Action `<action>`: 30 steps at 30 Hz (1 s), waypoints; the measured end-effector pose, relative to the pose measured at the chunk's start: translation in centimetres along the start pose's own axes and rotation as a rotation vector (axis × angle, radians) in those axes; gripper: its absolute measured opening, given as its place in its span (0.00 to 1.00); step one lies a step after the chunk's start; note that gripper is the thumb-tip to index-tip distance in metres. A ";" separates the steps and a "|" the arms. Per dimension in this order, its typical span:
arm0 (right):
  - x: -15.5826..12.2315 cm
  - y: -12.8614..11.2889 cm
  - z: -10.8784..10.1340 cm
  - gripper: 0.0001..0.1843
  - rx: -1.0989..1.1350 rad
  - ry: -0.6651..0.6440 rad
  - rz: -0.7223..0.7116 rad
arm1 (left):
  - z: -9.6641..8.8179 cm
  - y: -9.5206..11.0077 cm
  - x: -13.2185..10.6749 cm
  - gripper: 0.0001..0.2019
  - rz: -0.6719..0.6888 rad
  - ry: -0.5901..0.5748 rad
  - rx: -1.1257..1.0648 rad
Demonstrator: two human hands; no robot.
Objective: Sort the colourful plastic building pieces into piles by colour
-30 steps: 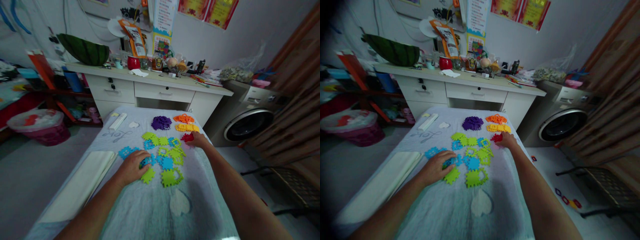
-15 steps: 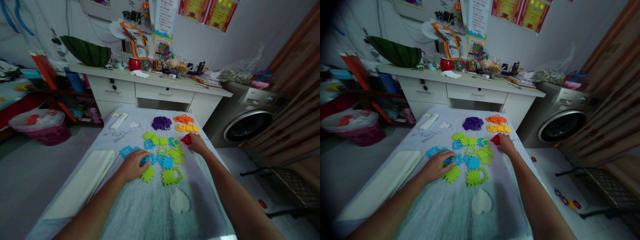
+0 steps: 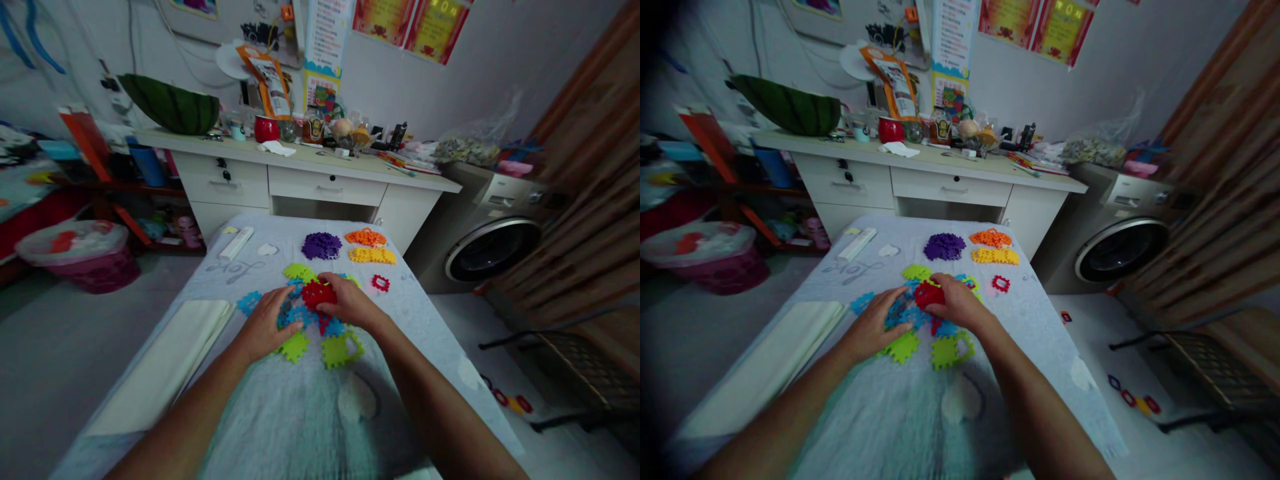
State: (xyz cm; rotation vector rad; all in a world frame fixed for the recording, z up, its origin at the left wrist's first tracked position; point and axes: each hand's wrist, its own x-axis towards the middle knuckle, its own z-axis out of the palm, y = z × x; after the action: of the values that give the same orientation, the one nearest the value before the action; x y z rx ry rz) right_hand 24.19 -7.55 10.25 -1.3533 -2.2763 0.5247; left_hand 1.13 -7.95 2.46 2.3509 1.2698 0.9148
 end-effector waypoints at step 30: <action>1.6 5.9 0.1 0.17 -0.074 0.148 -0.029 | -1.3 -0.3 0.3 0.07 0.004 0.022 0.117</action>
State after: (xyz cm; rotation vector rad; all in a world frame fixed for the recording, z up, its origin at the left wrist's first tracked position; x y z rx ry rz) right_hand 27.70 -3.45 7.32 -1.3451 -2.2102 0.3227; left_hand 0.20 -7.56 3.33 2.4393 1.3624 0.8928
